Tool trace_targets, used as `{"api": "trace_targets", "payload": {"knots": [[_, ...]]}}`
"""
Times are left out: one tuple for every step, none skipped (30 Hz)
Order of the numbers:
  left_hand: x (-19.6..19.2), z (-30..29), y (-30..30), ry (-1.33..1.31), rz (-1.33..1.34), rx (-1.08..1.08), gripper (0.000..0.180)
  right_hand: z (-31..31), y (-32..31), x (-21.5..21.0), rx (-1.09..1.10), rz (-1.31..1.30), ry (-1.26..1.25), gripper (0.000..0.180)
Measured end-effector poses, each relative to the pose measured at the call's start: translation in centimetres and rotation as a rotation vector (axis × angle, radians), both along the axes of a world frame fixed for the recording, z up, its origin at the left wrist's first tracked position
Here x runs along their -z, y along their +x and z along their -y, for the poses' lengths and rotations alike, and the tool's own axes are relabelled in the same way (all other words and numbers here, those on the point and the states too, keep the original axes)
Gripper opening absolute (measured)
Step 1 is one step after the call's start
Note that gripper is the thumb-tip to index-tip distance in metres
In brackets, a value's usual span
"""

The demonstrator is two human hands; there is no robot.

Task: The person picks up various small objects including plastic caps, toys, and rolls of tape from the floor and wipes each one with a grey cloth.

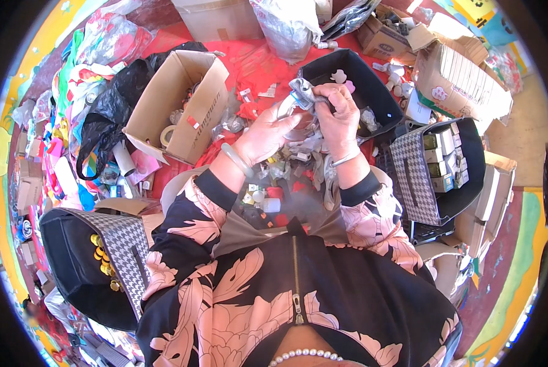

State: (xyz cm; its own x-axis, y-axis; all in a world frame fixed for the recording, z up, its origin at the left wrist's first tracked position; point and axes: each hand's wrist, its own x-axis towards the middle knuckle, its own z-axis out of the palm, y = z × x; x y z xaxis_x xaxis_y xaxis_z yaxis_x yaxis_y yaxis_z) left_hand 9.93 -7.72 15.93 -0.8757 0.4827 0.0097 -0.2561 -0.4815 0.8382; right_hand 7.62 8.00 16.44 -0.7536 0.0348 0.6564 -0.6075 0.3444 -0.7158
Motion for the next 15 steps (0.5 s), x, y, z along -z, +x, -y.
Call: {"api": "trace_targets", "payload": {"knots": [[0.1,-0.1,0.0,-0.008,-0.027,-0.009,0.035,-0.1,-0.1,0.1,-0.004,0.022,-0.001,0.024],[0.1,0.0,0.1,0.034,0.016,-0.016,0.035,-0.1,-0.1,0.1,0.012,0.034,0.027,0.024],[0.0,0.3,0.2,0.077,0.058,-0.023,0.035,-0.2,0.0,0.1,0.028,0.045,0.056,0.024],[-0.3,0.5,0.3,0.119,0.100,-0.032,0.035,-0.3,-0.1,0.1,0.043,0.056,0.084,0.024],[-0.9,0.5,0.4,0.188,0.116,-0.040,0.035,-0.5,-0.1,0.2,0.070,0.055,0.160,0.023],[-1.1,0.7,0.3,0.202,0.096,-0.073,0.035,-0.7,-0.1,0.4,0.096,0.054,0.235,0.022],[-1.2,1.0,0.0,0.214,0.075,-0.105,0.035,-0.8,-0.1,0.5,0.125,0.052,0.309,0.022],[-1.3,1.2,-0.3,0.227,0.053,-0.136,0.035,-0.5,0.1,0.7,0.109,0.084,0.291,0.021],[-1.4,0.9,-0.5,0.238,0.026,-0.168,0.035,-0.1,0.4,0.8,0.094,0.117,0.272,0.020],[-1.4,1.0,-0.5,0.217,0.042,-0.177,0.035,0.2,0.5,1.0,0.080,0.150,0.257,0.019],[-1.5,1.0,-0.5,0.196,0.058,-0.185,0.035,0.2,0.4,1.2,0.044,0.167,0.196,0.019],[-1.5,1.0,-0.6,0.175,0.074,-0.192,0.035,0.0,0.2,1.2,-0.006,0.242,0.161,0.018],[-1.2,1.1,-0.6,0.219,0.082,-0.193,0.035,-0.1,0.1,1.2,-0.062,0.317,0.121,0.018],[-0.4,1.1,-0.6,0.264,0.089,-0.193,0.035,-0.3,0.0,1.2,-0.117,0.391,0.082,0.018],[0.0,1.1,-0.7,0.308,0.097,-0.192,0.035,-0.7,-0.3,1.1,-0.186,0.461,0.026,0.016]]}}
